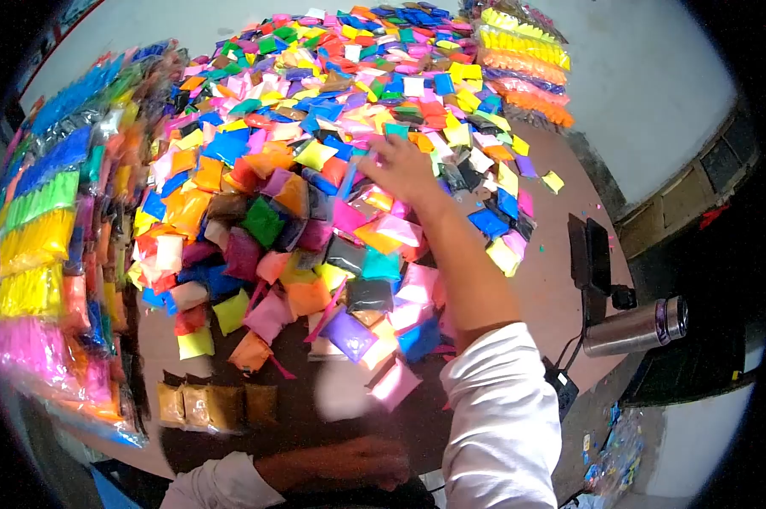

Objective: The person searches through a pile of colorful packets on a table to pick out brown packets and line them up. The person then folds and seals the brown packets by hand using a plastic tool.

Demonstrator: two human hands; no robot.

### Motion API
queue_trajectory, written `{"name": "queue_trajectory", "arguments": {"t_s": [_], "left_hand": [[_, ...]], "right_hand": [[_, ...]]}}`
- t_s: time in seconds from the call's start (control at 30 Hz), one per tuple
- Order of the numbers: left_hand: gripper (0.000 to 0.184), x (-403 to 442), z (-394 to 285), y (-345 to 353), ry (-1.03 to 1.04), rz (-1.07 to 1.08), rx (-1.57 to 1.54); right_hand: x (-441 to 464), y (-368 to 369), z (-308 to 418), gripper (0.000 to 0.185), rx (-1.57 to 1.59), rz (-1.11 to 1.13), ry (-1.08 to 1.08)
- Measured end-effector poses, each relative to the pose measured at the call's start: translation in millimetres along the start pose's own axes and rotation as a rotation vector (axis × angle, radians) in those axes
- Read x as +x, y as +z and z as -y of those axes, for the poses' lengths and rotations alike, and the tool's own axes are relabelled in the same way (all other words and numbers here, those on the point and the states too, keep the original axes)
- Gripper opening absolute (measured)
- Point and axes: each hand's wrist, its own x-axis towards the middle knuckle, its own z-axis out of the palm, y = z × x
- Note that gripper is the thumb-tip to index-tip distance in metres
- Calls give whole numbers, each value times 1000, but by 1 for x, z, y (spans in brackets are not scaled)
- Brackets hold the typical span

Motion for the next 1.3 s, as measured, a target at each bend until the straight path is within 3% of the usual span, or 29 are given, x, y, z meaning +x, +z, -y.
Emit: {"name": "queue_trajectory", "arguments": {"t_s": [0.17,0.23,0.3,0.37,0.4,0.47,0.57,0.63,0.67,0.73,0.77,0.87,0.97,1.03,1.1,1.17,1.23,1.27,1.3], "left_hand": [[41,-4,4,6,11,-4,-18],[43,-6,-2,11,-37,-67,-39],[41,-9,-11,15,0,-73,-5],[39,-11,-14,13,37,-82,29],[41,-11,-12,9,42,-45,86],[43,-9,-2,3,56,-18,140],[42,1,16,5,374,-67,313],[40,6,13,4,52,-6,-5],[40,6,15,3,51,-7,-6],[37,9,17,2,98,24,-45],[37,10,16,1,94,30,-45],[36,11,15,-2,123,37,59],[35,12,20,-2,76,46,26],[40,10,20,0,117,9,54],[40,10,22,1,108,-2,-12],[40,9,26,2,88,-19,-90],[38,10,26,1,106,12,-98],[38,11,24,1,106,11,-100],[38,10,22,1,103,9,-70]], "right_hand": [[-16,0,-24,52,19,104,-112],[-28,-19,-25,49,-96,147,-22],[-35,-34,-36,44,-271,52,-49],[-34,-63,-28,36,-316,147,66],[-34,-69,-27,34,-199,36,128],[-21,-68,-30,35,-40,-53,98],[-4,-66,25,44,46,-51,-8],[10,-42,55,53,255,-57,-9],[15,-30,71,58,314,-21,-52],[21,-3,97,68,111,135,-47],[22,30,90,68,38,-12,-193],[5,46,105,64,-239,-59,-177],[-3,30,102,57,-8,51,-190],[-10,7,100,45,118,130,-90],[-6,-7,77,33,467,-114,105],[11,-5,27,26,586,-299,170],[23,8,-14,27,995,-220,275],[27,14,-39,27,996,-219,276],[28,19,-59,25,729,-168,194]]}}
